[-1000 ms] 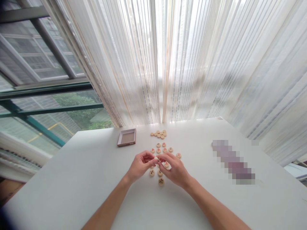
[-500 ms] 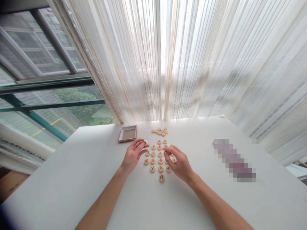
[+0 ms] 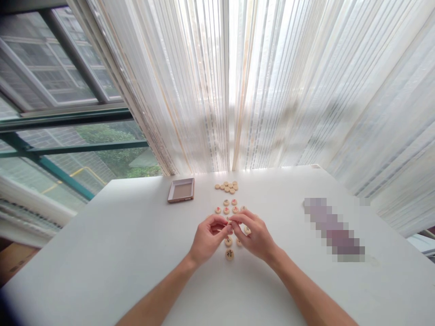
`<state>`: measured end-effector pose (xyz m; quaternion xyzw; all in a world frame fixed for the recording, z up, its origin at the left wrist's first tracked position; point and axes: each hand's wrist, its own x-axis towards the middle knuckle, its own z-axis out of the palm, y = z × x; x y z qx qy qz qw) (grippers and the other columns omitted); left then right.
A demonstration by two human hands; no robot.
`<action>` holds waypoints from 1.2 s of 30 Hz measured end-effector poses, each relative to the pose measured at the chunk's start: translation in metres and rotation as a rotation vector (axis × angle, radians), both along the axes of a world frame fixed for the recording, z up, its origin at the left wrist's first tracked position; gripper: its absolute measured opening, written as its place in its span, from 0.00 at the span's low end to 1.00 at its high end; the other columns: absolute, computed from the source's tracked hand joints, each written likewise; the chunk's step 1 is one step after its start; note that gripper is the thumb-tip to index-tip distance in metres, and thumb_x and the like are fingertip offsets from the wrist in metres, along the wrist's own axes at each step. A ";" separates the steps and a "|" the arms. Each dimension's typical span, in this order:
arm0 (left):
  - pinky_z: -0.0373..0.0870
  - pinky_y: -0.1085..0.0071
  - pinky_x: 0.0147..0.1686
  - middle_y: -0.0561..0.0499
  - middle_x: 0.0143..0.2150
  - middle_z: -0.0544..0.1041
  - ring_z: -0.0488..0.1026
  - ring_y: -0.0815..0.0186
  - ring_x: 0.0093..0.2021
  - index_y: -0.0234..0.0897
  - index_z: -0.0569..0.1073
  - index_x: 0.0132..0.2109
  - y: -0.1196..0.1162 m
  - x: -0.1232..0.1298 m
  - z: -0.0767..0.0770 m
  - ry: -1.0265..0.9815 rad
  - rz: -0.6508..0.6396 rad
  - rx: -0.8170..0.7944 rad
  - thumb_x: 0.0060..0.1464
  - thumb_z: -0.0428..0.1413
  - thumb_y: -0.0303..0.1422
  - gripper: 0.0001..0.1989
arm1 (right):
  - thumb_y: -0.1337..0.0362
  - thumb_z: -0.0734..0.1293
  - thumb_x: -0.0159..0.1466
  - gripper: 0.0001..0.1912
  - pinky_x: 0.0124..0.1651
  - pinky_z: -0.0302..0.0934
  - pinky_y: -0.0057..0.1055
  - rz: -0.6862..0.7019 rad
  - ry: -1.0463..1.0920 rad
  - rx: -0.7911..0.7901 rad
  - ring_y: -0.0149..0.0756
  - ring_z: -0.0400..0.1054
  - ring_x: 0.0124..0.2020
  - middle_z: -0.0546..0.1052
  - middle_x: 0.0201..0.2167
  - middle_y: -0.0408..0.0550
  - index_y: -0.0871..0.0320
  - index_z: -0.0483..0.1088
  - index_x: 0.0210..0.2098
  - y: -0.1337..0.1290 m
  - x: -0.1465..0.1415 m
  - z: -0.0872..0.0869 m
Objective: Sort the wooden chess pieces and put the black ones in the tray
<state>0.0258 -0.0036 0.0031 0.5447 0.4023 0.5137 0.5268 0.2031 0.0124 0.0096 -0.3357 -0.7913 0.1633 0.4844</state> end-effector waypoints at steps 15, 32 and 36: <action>0.78 0.65 0.42 0.46 0.40 0.80 0.80 0.61 0.40 0.37 0.75 0.42 0.004 -0.008 0.006 0.030 -0.002 0.025 0.57 0.61 0.40 0.12 | 0.66 0.66 0.67 0.15 0.41 0.70 0.35 0.046 -0.081 -0.026 0.36 0.73 0.35 0.77 0.37 0.47 0.49 0.70 0.53 -0.001 -0.004 -0.003; 0.77 0.67 0.45 0.45 0.46 0.78 0.78 0.63 0.44 0.36 0.73 0.50 0.000 -0.014 0.017 0.190 -0.042 0.201 0.61 0.58 0.34 0.12 | 0.66 0.65 0.68 0.16 0.43 0.69 0.37 0.062 0.002 -0.150 0.38 0.73 0.37 0.77 0.42 0.49 0.50 0.71 0.54 -0.004 -0.003 0.005; 0.77 0.67 0.44 0.46 0.45 0.78 0.78 0.64 0.43 0.36 0.73 0.49 0.001 -0.015 0.018 0.199 -0.030 0.192 0.60 0.59 0.35 0.12 | 0.66 0.63 0.69 0.17 0.45 0.69 0.37 0.085 0.032 -0.213 0.39 0.73 0.40 0.76 0.43 0.50 0.49 0.71 0.55 -0.004 -0.002 0.004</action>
